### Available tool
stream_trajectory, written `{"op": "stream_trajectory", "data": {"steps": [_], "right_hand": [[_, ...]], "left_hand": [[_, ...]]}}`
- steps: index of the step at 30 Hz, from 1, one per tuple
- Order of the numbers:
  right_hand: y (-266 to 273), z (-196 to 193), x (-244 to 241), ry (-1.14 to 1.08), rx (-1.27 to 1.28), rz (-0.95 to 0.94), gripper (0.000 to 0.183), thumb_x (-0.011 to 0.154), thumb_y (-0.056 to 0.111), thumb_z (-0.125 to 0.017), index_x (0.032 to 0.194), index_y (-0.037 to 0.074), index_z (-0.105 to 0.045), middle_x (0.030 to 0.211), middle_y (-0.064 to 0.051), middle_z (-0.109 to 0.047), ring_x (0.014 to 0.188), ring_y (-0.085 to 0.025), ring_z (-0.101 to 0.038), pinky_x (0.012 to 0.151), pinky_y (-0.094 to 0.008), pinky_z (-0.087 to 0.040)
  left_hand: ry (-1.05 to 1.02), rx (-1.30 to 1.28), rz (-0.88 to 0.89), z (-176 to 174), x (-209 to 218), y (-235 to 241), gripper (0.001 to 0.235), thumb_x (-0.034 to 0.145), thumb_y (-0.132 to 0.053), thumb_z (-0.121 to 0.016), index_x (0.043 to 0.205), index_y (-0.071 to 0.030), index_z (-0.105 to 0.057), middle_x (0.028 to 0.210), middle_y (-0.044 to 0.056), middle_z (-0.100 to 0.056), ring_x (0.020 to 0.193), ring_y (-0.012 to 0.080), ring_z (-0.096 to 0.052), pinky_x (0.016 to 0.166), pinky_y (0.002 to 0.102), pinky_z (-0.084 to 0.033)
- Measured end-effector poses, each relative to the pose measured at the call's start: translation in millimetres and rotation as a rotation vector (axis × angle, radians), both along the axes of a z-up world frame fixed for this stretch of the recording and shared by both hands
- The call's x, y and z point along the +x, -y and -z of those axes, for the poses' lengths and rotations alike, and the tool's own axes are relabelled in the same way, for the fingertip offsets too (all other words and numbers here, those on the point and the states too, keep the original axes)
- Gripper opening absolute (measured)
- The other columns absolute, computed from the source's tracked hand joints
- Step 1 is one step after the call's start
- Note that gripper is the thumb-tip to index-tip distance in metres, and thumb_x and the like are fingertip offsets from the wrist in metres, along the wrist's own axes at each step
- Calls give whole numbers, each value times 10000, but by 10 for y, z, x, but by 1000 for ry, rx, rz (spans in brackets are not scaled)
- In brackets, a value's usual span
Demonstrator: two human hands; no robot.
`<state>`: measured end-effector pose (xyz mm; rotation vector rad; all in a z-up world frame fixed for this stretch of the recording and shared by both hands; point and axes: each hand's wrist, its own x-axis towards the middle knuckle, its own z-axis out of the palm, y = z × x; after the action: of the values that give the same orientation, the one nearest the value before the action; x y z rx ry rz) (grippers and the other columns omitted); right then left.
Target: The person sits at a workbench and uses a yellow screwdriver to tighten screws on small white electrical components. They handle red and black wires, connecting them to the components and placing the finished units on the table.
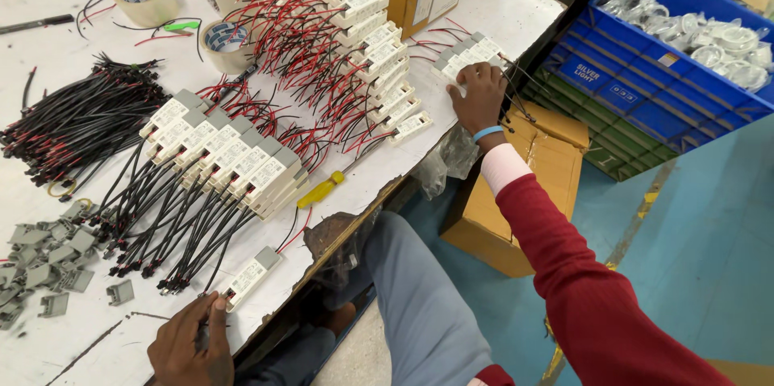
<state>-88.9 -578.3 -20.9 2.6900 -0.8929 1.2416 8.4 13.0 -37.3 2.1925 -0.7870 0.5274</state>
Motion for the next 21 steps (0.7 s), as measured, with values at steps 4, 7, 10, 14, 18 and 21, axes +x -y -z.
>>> {"op": "stream_trajectory", "data": {"steps": [4,7,10,14,18,21], "right_hand": [[64,0,-58,-12,79,-24,289,829,277,-847,1007,130,-673,1081,-57,-607,1099,-298,-511,940,-470,-365],[215,42,-131,38,-60,-86,257,858,259,-840,1008,131,-677,1151,-116,-614,1126,-327,-501,904,-475,-361],[607,-15,-142,46,45,60,148,934,163,-755,1075,154,-712,1156,-97,-666,1140,-317,-550,919,-464,-405],[1298,-151,-130,-33,266,127,132,950,127,-733,1060,144,-804,1021,-136,-754,940,-324,-690,829,-460,-528],[1730,-87,-246,38,540,-92,163,895,202,-811,1016,96,-784,967,-129,-770,841,-254,-744,774,-367,-591],[1896,-10,-339,-87,386,-82,176,941,225,-828,1044,84,-809,954,-151,-769,826,-233,-748,801,-369,-582]], "left_hand": [[-55,-16,-41,27,-31,13,99,950,-94,-778,1024,-28,-777,1002,129,-767,818,231,-732,754,317,-557],[-35,-29,-17,19,-9,22,104,955,-96,-772,1037,-33,-770,1001,129,-761,842,236,-740,776,315,-561],[-3,-34,-8,-22,4,28,108,945,-97,-773,1035,-38,-768,1027,130,-758,862,247,-742,795,318,-564],[4,-39,-49,-103,-72,80,131,933,-94,-785,1047,-32,-768,1025,138,-758,863,253,-732,824,339,-561],[-62,-70,-98,-183,-129,131,114,940,-120,-791,1029,-51,-771,1011,114,-759,893,252,-718,773,319,-539],[1,-69,-128,-195,-175,131,132,938,-148,-773,1043,-69,-762,1052,89,-751,972,267,-696,894,379,-498]]}}
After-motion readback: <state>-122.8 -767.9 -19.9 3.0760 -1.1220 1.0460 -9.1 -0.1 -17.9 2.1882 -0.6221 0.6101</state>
